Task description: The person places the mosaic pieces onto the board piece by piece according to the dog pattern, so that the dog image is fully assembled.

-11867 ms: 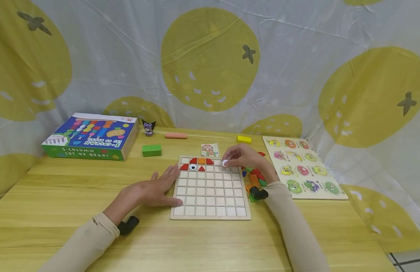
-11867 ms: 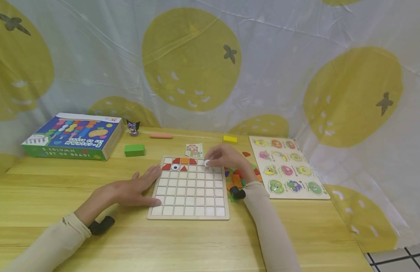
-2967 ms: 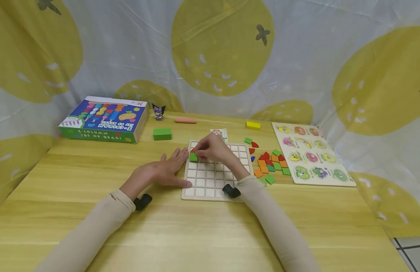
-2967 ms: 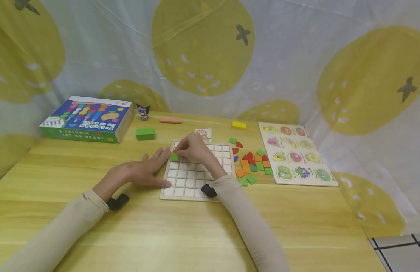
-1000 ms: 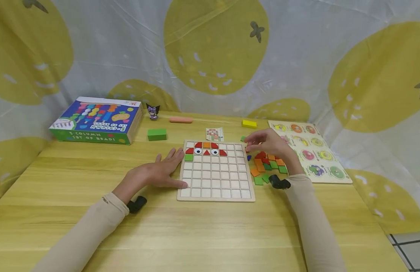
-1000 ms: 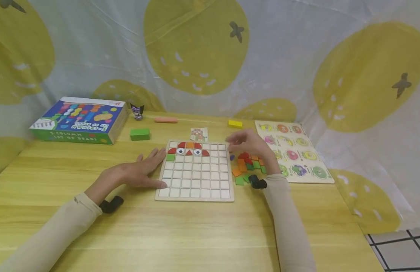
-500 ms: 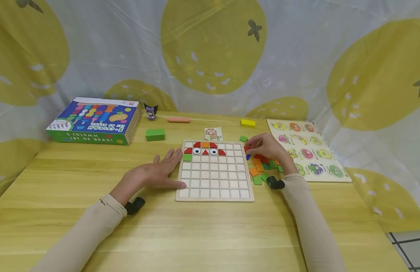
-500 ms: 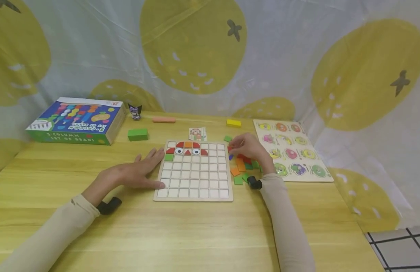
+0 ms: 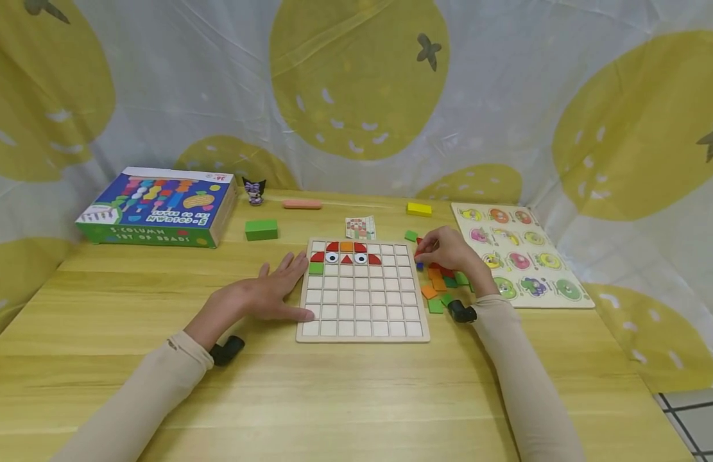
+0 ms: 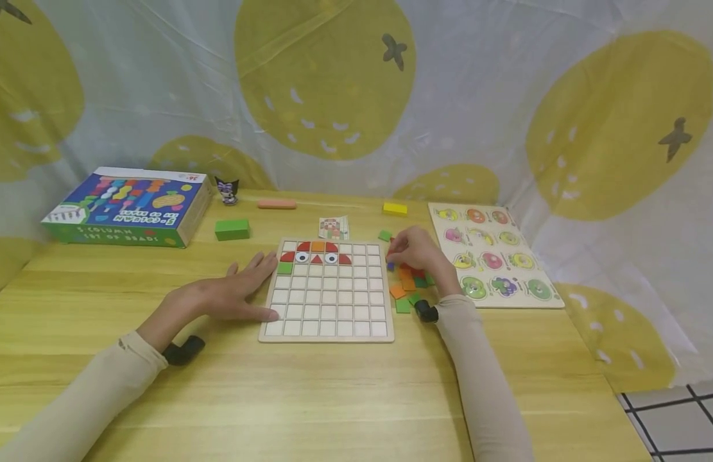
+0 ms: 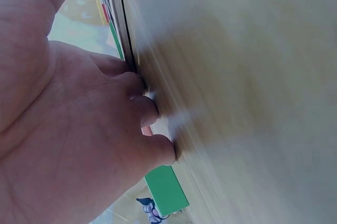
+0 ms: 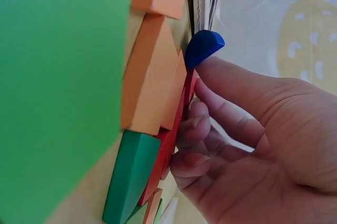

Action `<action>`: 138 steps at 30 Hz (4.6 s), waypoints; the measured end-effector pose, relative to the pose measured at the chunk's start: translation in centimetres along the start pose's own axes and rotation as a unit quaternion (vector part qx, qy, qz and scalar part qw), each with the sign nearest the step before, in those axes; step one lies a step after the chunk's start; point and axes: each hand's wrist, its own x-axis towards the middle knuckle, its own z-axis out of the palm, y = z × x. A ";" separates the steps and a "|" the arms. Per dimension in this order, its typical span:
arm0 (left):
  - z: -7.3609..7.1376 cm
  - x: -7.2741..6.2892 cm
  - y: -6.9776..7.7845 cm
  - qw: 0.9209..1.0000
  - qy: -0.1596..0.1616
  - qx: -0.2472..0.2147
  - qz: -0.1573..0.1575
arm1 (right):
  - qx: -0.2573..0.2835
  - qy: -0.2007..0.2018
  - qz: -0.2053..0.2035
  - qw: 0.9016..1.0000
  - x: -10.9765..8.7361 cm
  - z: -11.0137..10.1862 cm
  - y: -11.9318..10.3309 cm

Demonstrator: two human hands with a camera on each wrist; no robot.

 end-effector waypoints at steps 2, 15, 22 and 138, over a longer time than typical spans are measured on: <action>0.0 -0.1 0.0 1.000 0.000 0.001 0.003 | 0.002 -0.002 0.010 1.000 0.0 0.0 0.0; -0.2 -0.5 0.2 1.000 0.002 -0.017 0.017 | 0.018 -0.018 -0.010 1.000 -0.1 -0.4 -0.5; 0.0 -0.3 0.0 1.000 0.002 -0.007 0.011 | 0.038 0.013 -0.047 0.998 0.0 0.1 -1.1; 0.3 0.8 -0.9 1.000 -0.003 0.017 -0.002 | 0.059 -0.068 -0.113 0.990 3.1 8.3 -13.3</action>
